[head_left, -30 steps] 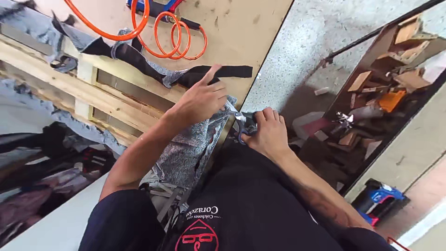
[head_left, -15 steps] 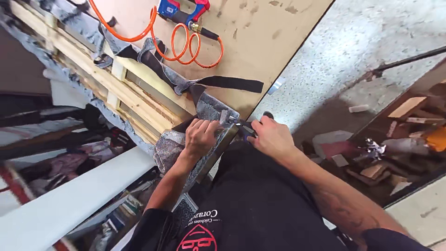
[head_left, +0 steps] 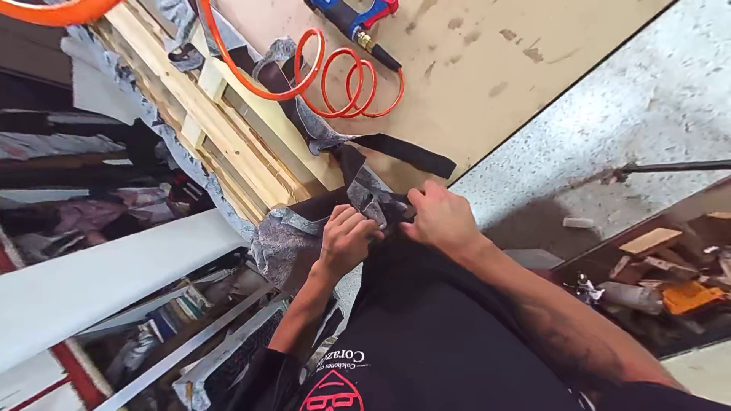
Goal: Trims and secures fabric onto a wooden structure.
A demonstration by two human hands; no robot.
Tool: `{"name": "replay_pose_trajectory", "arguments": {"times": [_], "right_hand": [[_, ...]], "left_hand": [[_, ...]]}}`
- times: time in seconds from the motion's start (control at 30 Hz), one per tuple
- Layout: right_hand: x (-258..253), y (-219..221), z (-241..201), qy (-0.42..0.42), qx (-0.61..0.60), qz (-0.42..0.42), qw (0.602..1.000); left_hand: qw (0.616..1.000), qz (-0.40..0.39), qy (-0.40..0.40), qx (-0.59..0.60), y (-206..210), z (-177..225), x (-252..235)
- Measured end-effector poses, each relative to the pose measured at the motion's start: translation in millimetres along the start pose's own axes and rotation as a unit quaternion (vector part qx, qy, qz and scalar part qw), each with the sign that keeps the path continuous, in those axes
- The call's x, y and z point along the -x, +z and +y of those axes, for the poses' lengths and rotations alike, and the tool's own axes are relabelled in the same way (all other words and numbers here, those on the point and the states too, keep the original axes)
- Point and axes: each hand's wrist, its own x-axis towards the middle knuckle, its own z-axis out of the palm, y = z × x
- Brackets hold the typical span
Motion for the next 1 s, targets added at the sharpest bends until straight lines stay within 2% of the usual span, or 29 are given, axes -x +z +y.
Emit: {"name": "replay_pose_trajectory", "arguments": {"times": [0.1,0.23,0.27,0.4,0.47,0.63,0.7,0.77,0.83,0.93,1.0], "right_hand": [[14,-2,13,-0.039,-0.001,0.024,0.999],[0,-8,-12,0.027,0.016,0.003,0.999],[2,-8,-14,0.037,0.010,-0.004,0.999],[48,-22,0,0.074,0.020,0.016,0.997],[72,-21,5,0.107,0.040,0.046,0.992],[72,2,-5,0.119,0.061,0.100,0.986],[64,5,-6,0.107,0.061,0.112,0.986],[59,7,-5,0.106,0.049,0.110,0.987],[59,11,-4,0.107,0.031,0.105,0.988],[66,13,5,0.109,0.016,0.106,0.988],[71,16,12,0.113,0.006,0.110,0.987]], "left_hand": [[0.997,0.037,-0.034,0.061,-19,-18,8],[0.985,0.030,-0.071,0.152,-24,-29,14],[0.982,0.013,-0.105,0.155,-29,-32,19],[0.947,-0.041,-0.318,0.027,-47,-64,28],[0.934,-0.021,-0.355,-0.028,-47,-66,17],[0.930,-0.081,-0.345,-0.097,-27,-42,-28],[0.940,-0.069,-0.302,-0.144,-17,-34,-27],[0.960,-0.068,-0.226,-0.151,-15,-35,-22],[0.969,-0.118,-0.179,-0.119,-14,-38,-16],[0.967,-0.145,-0.186,-0.091,-13,-39,-13],[0.958,-0.155,-0.220,-0.096,-15,-36,-16]]}}
